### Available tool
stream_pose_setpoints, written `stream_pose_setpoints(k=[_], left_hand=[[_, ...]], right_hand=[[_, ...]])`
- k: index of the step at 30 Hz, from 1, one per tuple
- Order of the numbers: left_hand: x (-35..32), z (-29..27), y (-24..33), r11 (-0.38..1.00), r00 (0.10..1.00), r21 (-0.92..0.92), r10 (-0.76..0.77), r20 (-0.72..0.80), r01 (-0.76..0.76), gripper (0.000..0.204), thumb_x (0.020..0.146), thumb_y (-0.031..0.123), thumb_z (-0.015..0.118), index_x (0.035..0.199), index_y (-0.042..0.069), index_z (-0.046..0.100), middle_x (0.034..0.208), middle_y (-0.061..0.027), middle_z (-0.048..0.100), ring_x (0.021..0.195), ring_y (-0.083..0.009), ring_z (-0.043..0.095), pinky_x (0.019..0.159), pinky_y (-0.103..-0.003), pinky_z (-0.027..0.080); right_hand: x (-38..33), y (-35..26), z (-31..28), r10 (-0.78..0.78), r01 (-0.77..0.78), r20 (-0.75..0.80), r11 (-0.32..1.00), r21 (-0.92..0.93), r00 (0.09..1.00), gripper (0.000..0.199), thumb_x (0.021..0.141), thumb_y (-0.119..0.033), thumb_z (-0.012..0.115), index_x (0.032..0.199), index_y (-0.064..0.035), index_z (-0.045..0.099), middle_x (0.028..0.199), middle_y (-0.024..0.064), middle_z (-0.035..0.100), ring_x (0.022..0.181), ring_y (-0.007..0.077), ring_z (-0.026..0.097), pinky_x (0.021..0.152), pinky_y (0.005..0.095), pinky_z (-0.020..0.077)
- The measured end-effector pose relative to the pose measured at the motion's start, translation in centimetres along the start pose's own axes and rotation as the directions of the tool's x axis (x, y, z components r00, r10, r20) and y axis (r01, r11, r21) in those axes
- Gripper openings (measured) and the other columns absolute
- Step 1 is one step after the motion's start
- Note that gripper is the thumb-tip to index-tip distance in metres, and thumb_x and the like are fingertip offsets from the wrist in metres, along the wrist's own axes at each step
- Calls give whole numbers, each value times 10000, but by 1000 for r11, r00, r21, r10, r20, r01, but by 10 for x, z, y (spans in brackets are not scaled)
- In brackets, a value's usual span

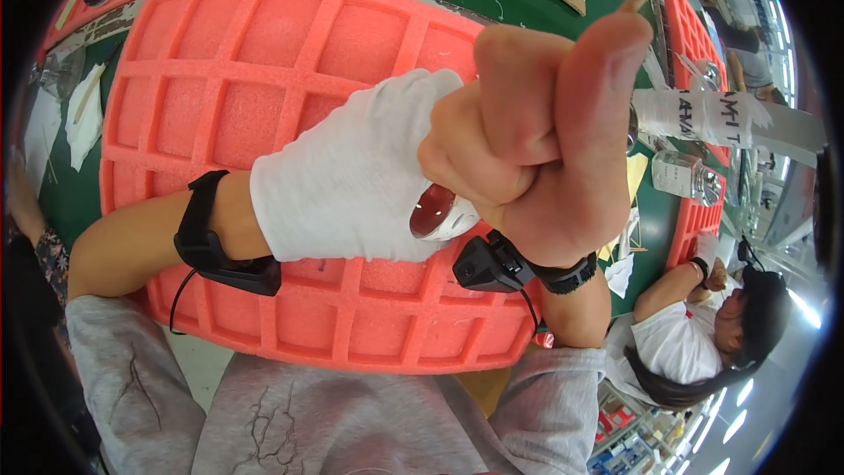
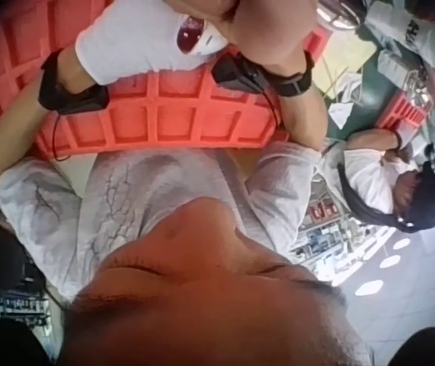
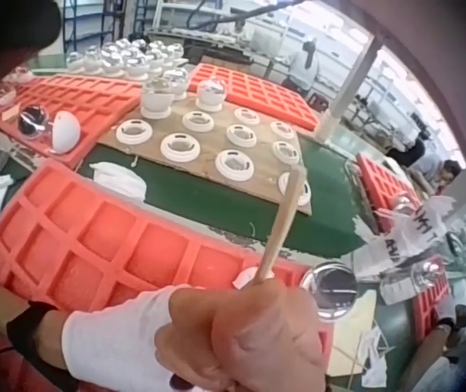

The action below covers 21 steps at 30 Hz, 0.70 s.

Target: The person picks up a sphere and a white base, uses a wooden stick to apply adhesive to the base, and presses the two parts together. They then use the stick to clean the seam and place the assembled object into a red tray.

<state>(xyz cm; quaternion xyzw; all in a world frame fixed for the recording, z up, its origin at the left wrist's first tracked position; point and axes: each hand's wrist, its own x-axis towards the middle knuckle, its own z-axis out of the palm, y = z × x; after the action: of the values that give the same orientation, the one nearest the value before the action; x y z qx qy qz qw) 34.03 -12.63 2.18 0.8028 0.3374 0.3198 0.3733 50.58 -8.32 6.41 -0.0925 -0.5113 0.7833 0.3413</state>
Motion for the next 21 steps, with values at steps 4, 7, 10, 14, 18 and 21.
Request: stream_pose_setpoints(k=[4, 7, 10, 14, 18, 21], left_hand=[[-2, 7, -4, 985, 998, -160, -62, -10, 59, 434, 749, 188, 775, 1103, 36, 577, 1042, -188, 580, 968, -400, 587, 809, -474, 516], [-2, 8, -3, 989, 998, -134, -68, 0, 68, 431, 747, 186, 774, 1100, 33, 581, 1044, -186, 578, 965, -395, 584, 811, -472, 514], [0, 8, -1, 991, 997, -109, -73, 9, 73, 427, 745, 183, 773, 1097, 31, 584, 1046, -184, 575, 963, -390, 581, 813, -470, 513], [-2, 9, -2, 995, 997, -62, -81, 19, 82, 423, 742, 181, 772, 1092, 28, 589, 1049, -182, 572, 959, -384, 577, 816, -468, 510], [1, 3, 6, 995, 997, -54, -79, -6, 79, 381, 759, 190, 767, 1053, 24, 590, 1004, -175, 569, 918, -371, 578, 784, -460, 509], [6, 5, 6, 998, 998, 26, -54, -44, 55, 344, 776, 196, 763, 1014, 22, 586, 958, -168, 562, 879, -361, 579, 750, -451, 509]], right_hand=[[-3, 2, -1, -8, 7, 2, 998, 60, 1000, 609, 1096, -610, 168, 735, -140, 305, 519, -74, 243, 405, 59, 141, 393, 269, 129], [-4, 3, -1, -11, 10, 5, 995, 103, 1000, 615, 1095, -613, 166, 727, -138, 300, 518, -72, 243, 403, 60, 144, 392, 271, 128], [-5, 2, -1, -14, 12, 9, 990, 143, 1000, 621, 1093, -616, 164, 719, -137, 295, 518, -71, 243, 402, 61, 147, 391, 273, 127], [-1, 8, -4, -28, 22, 24, 980, 200, 999, 630, 1091, -619, 161, 709, -135, 289, 517, -69, 242, 400, 63, 151, 389, 276, 126], [-4, 10, -5, -52, 42, 31, 963, 267, 998, 619, 1099, -603, 163, 711, -135, 282, 515, -66, 234, 401, 67, 147, 389, 277, 124], [-5, 11, -8, -88, 72, 29, 934, 350, 996, 591, 1117, -566, 171, 725, -136, 276, 513, -62, 219, 405, 73, 138, 391, 277, 120]])
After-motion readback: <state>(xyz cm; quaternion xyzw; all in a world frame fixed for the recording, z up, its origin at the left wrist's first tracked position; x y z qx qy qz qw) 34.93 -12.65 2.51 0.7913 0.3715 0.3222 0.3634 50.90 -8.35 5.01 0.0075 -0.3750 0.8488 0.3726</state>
